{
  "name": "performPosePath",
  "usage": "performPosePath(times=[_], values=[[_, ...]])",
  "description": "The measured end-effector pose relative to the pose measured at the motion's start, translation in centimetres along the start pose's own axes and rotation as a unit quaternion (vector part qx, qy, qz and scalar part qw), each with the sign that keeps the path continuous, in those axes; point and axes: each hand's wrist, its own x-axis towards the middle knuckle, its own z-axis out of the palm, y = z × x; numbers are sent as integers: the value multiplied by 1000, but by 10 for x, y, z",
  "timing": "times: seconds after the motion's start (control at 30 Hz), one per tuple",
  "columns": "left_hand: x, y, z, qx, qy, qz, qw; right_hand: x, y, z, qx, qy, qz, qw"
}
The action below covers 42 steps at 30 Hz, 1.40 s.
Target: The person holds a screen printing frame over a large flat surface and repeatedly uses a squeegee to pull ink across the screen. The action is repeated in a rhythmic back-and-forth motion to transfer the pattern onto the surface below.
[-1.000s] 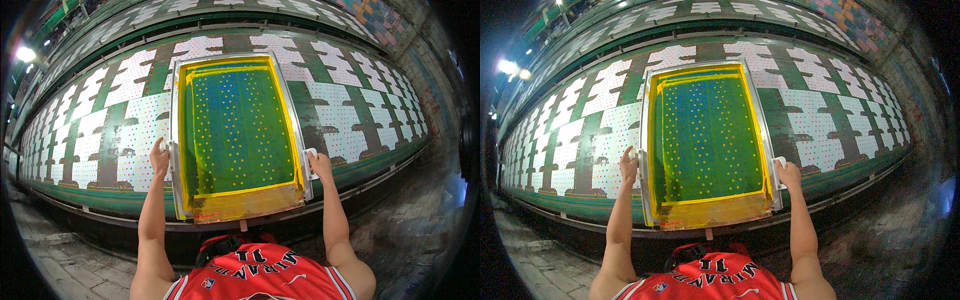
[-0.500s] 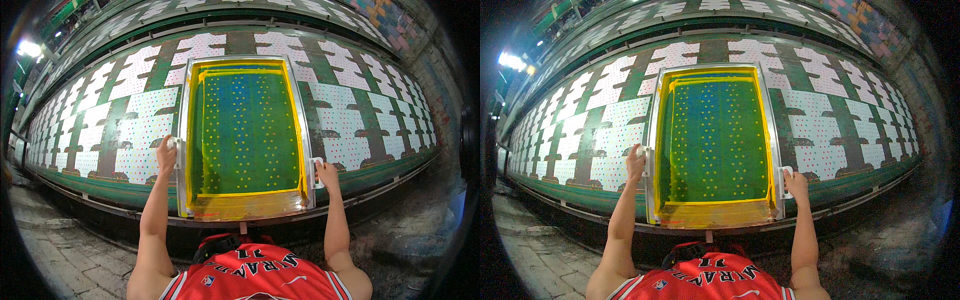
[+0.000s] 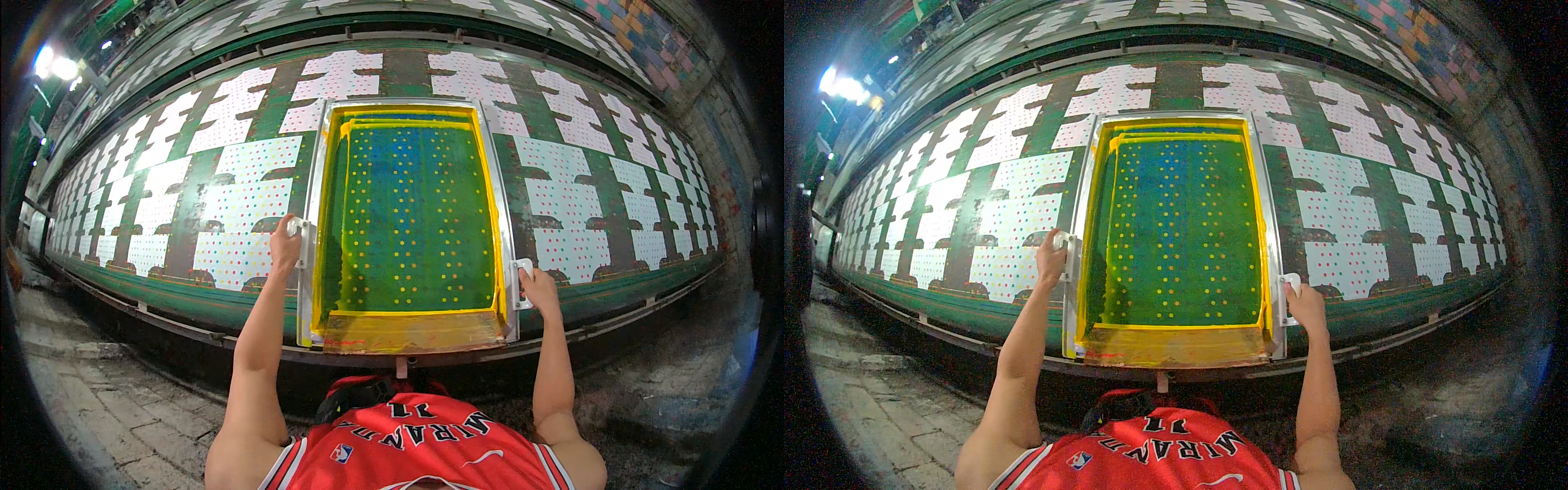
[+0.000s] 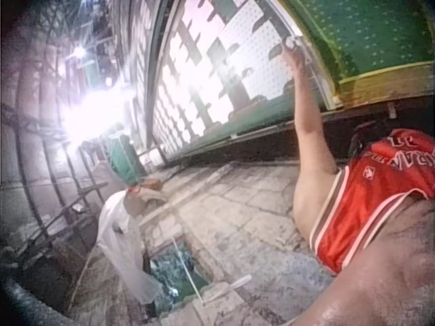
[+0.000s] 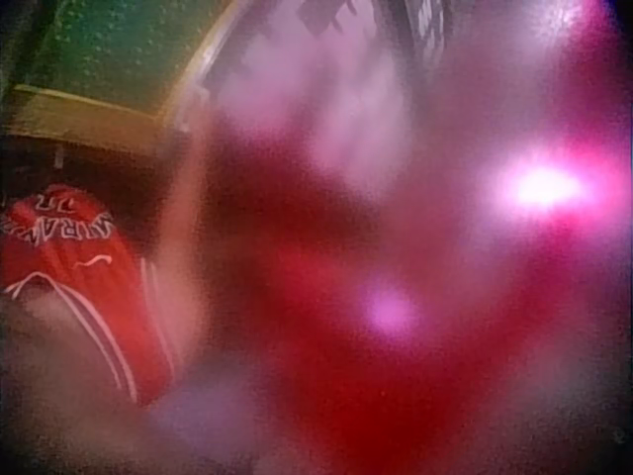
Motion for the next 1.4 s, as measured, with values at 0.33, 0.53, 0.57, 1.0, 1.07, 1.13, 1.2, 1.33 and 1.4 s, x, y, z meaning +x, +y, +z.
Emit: performPosePath(times=[0.33,0.53,0.57,1.0,1.07,1.13,1.2,1.33,1.4], values=[[0,1,0,23,-43,-14,999,-40,-67,35,-102,236,-181,949],[8,-2,-25,-119,-154,-42,980,-71,-163,87,0,145,-321,936],[14,-8,-31,-126,-144,-17,981,-75,-176,94,-5,137,-328,935],[208,-121,-56,82,46,87,992,-126,-279,174,-17,104,-309,945],[225,-119,-48,103,38,62,992,-130,-289,183,-16,97,-300,949],[239,-116,-40,112,28,34,993,-132,-297,189,-23,91,-293,952],[248,-113,-32,124,21,48,991,-135,-302,194,-26,96,-286,953],[261,-106,-17,129,-17,32,991,-139,-306,199,-16,139,-296,945],[263,-106,-11,143,-27,33,989,-142,-305,200,-22,117,-272,955]])
